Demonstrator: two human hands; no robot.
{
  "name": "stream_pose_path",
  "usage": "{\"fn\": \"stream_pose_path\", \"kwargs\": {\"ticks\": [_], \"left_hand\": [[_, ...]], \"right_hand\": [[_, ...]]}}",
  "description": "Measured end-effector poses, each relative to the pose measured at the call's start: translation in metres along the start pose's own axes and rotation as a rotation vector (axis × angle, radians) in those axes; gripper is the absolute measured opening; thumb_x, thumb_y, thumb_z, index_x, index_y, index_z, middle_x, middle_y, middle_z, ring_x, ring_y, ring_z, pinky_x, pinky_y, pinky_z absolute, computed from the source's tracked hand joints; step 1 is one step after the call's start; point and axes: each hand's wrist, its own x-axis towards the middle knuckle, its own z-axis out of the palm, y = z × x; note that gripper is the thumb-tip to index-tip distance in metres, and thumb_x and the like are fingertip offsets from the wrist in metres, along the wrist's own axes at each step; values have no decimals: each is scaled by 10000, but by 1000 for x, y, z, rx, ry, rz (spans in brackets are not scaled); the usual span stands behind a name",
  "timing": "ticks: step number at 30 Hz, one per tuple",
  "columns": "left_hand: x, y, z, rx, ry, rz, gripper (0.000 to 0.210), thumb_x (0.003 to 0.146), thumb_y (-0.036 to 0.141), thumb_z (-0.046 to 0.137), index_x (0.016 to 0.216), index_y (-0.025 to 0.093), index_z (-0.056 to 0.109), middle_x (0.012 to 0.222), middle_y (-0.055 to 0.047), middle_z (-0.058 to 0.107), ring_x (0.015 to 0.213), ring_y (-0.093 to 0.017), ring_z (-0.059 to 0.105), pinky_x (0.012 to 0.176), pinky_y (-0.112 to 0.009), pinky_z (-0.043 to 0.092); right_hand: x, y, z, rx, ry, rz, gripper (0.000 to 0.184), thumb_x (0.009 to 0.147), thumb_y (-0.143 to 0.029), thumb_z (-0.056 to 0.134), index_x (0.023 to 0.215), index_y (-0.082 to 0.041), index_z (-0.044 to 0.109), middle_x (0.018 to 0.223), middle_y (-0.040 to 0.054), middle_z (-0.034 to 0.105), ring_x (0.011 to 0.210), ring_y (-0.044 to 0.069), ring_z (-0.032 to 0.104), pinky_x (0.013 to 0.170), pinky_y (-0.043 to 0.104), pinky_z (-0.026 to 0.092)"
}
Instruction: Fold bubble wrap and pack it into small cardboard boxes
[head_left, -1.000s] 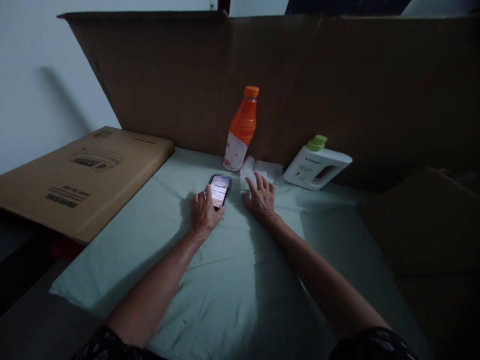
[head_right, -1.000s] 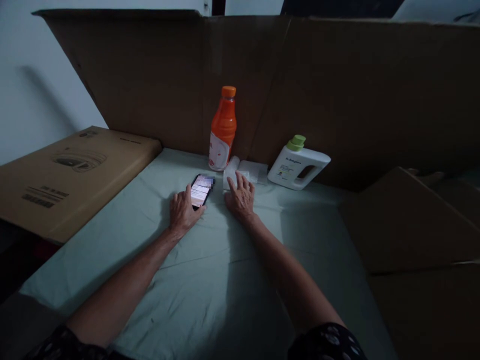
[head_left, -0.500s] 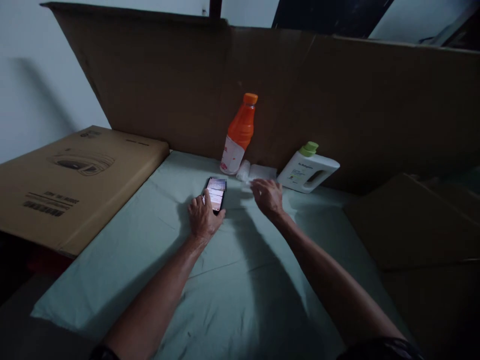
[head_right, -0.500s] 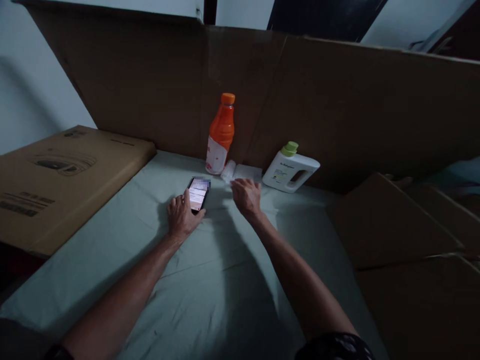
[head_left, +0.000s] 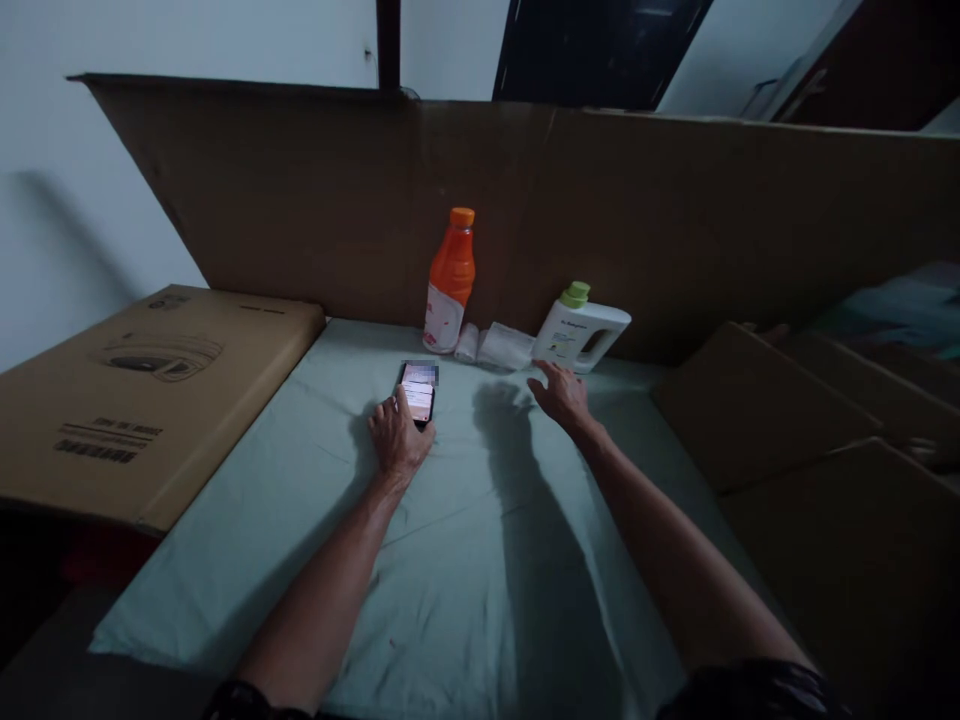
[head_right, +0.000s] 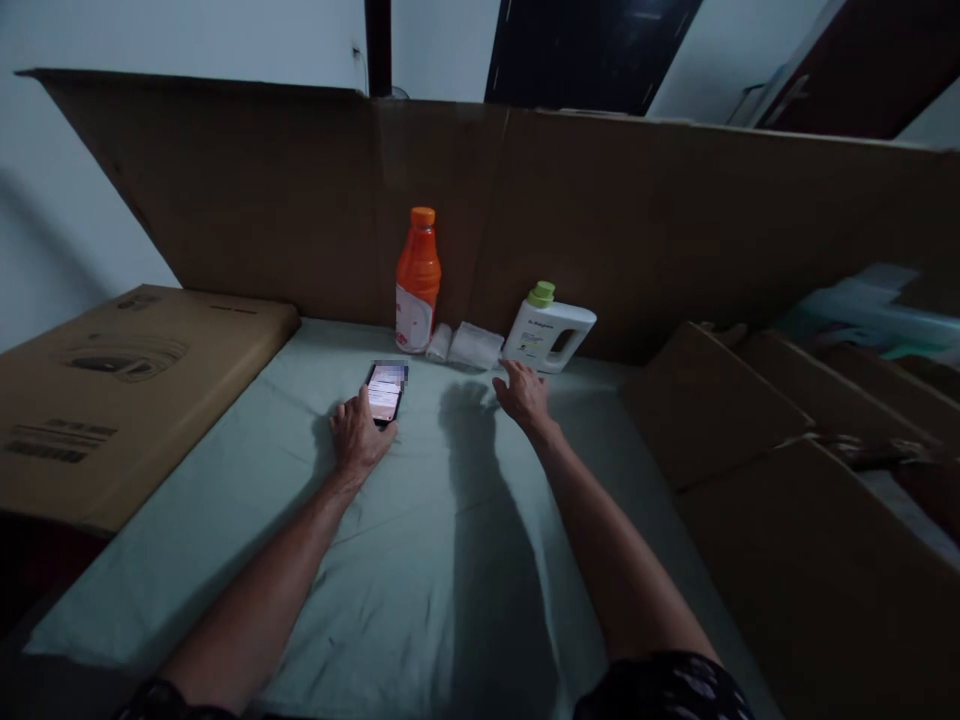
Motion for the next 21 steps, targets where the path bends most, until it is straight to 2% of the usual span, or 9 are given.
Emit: {"fn": "stream_pose_path", "kwargs": {"ticks": [3, 6, 8, 12, 16, 19, 21], "left_hand": [[0, 0, -1, -5, -6, 4, 753, 833, 379, 633, 1489, 87, 407, 1311, -206, 636, 1190, -368, 557, 972, -483, 441], [0, -1, -2, 9, -1, 10, 730, 841, 376, 631, 1485, 105, 418, 1300, -198, 643, 1182, -363, 560, 977, -483, 435], [-1, -1, -2, 19, 5, 13, 722, 844, 375, 632, 1484, 113, 424, 1292, -191, 648, 1177, -361, 562, 974, -479, 435], [-2, -1, 2, 44, 14, 23, 706, 849, 385, 641, 1479, 141, 436, 1295, -173, 651, 1170, -358, 568, 966, -475, 437], [-2, -4, 8, 77, 27, 36, 699, 856, 394, 641, 1474, 135, 442, 1306, -180, 648, 1180, -359, 570, 966, -471, 441], [-3, -5, 12, 96, 56, 51, 724, 850, 402, 652, 1475, 105, 436, 1324, -199, 634, 1190, -363, 568, 968, -482, 448], [-3, -6, 12, 103, 65, 59, 733, 845, 404, 660, 1474, 101, 436, 1317, -202, 637, 1177, -368, 572, 967, -498, 452]], "right_hand": [[-33, 18, 3, -3, -53, 13, 514, 920, -294, 503, 1414, -185, 590, 1415, 158, 622, 1235, 349, 586, 969, 495, 480], [-40, 19, 9, 3, -80, -27, 538, 918, -314, 525, 1438, -186, 566, 1469, 151, 578, 1264, 340, 575, 990, 473, 485], [-27, 10, 14, 9, -73, -72, 563, 942, -336, 512, 1480, -173, 518, 1522, 154, 521, 1322, 323, 535, 1041, 439, 459], [22, -20, 23, 17, -71, -157, 596, 985, -373, 469, 1535, -144, 441, 1557, 182, 467, 1378, 313, 479, 1082, 417, 420], [58, -43, 34, 29, -92, -200, 522, 997, -422, 460, 1474, -222, 528, 1533, 161, 501, 1349, 333, 494, 1033, 474, 444], [59, -46, 39, 46, -76, -208, 475, 990, -432, 484, 1432, -282, 574, 1576, 130, 452, 1376, 335, 460, 1041, 489, 423], [44, -40, 38, 54, -46, -182, 480, 992, -402, 486, 1445, -269, 567, 1629, 140, 363, 1418, 346, 409, 1061, 500, 397]]}}
